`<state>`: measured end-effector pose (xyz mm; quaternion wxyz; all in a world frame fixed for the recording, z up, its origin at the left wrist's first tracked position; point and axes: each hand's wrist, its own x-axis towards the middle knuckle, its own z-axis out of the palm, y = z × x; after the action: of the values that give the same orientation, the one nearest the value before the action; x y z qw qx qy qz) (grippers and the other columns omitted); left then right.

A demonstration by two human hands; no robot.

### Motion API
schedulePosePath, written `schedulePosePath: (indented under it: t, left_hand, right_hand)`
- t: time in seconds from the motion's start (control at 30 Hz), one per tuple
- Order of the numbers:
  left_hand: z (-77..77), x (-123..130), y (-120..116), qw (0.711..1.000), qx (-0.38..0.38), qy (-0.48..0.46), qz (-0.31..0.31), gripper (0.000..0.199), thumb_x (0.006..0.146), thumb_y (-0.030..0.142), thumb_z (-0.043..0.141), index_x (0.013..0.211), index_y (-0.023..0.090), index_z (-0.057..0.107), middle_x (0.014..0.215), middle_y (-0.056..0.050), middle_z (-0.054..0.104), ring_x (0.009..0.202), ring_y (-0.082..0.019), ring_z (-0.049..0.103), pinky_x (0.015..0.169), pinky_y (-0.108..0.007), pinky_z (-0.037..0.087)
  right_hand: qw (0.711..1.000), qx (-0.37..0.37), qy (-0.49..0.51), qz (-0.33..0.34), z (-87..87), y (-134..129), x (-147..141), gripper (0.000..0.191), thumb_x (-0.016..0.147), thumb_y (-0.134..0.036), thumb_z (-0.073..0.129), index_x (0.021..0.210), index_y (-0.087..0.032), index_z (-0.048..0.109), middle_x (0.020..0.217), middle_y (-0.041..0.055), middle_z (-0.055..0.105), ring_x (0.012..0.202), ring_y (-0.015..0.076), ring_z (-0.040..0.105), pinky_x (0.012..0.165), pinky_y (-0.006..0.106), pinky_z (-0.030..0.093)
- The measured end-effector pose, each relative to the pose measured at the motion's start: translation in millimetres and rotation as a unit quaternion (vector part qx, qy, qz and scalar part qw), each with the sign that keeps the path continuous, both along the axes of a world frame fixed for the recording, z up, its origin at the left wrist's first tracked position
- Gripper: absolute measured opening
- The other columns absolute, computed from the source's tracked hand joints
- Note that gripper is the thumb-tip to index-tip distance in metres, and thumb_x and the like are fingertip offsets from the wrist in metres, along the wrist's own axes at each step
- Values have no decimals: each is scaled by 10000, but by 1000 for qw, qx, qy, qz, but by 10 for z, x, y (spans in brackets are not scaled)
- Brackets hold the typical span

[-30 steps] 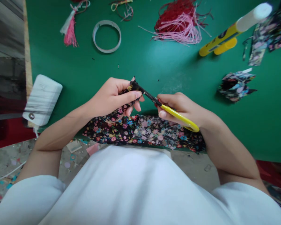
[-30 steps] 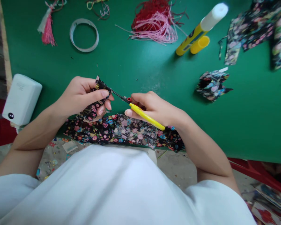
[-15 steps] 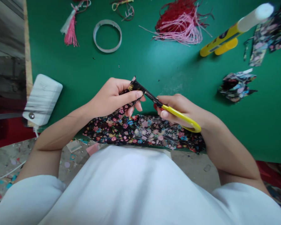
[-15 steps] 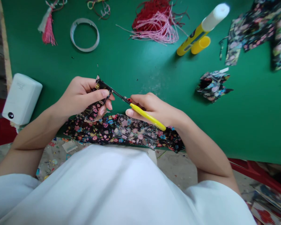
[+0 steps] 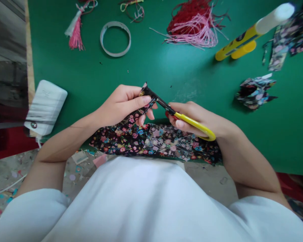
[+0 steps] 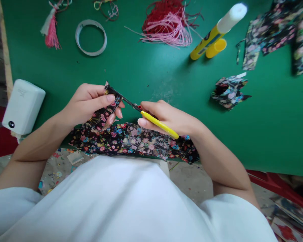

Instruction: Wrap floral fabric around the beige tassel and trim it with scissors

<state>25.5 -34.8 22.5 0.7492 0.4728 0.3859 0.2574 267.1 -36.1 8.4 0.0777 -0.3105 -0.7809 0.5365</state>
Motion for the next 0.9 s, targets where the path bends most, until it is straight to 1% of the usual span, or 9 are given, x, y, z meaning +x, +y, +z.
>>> schedulePosePath:
  t: [0.2,0.4,0.73,0.9]
  left_hand:
    - [-16,21,-19,1000,4,2,-10,288,862,392,666,834,105,674,703,-19,735,486,-79,650,456,-150,528]
    - [-24,30,-30,1000,10,8,-9,305,864,408,660,846,104,673,708,-21,738,482,-76,648,456,-146,523]
    - [-4,26,-40,1000,-18,14,-10,291,845,415,680,832,125,682,699,-20,738,476,-87,645,456,-163,530]
    - [-6,29,-30,999,-34,9,-9,280,846,399,684,820,121,679,697,-19,736,477,-83,641,443,-155,522]
  right_hand:
    - [1000,1,1,16,1,-3,24,644,854,-817,265,775,-198,428,606,-39,412,533,89,309,503,258,226]
    - [1000,5,-7,15,6,-2,20,652,853,-818,263,776,-193,434,612,-38,409,529,88,325,502,256,232]
    - [999,12,12,40,29,-1,48,645,850,-823,241,787,-203,410,614,-42,412,497,86,354,471,248,244]
    - [999,14,-7,32,35,-22,42,659,840,-836,229,795,-203,405,615,-39,422,497,86,366,470,246,258]
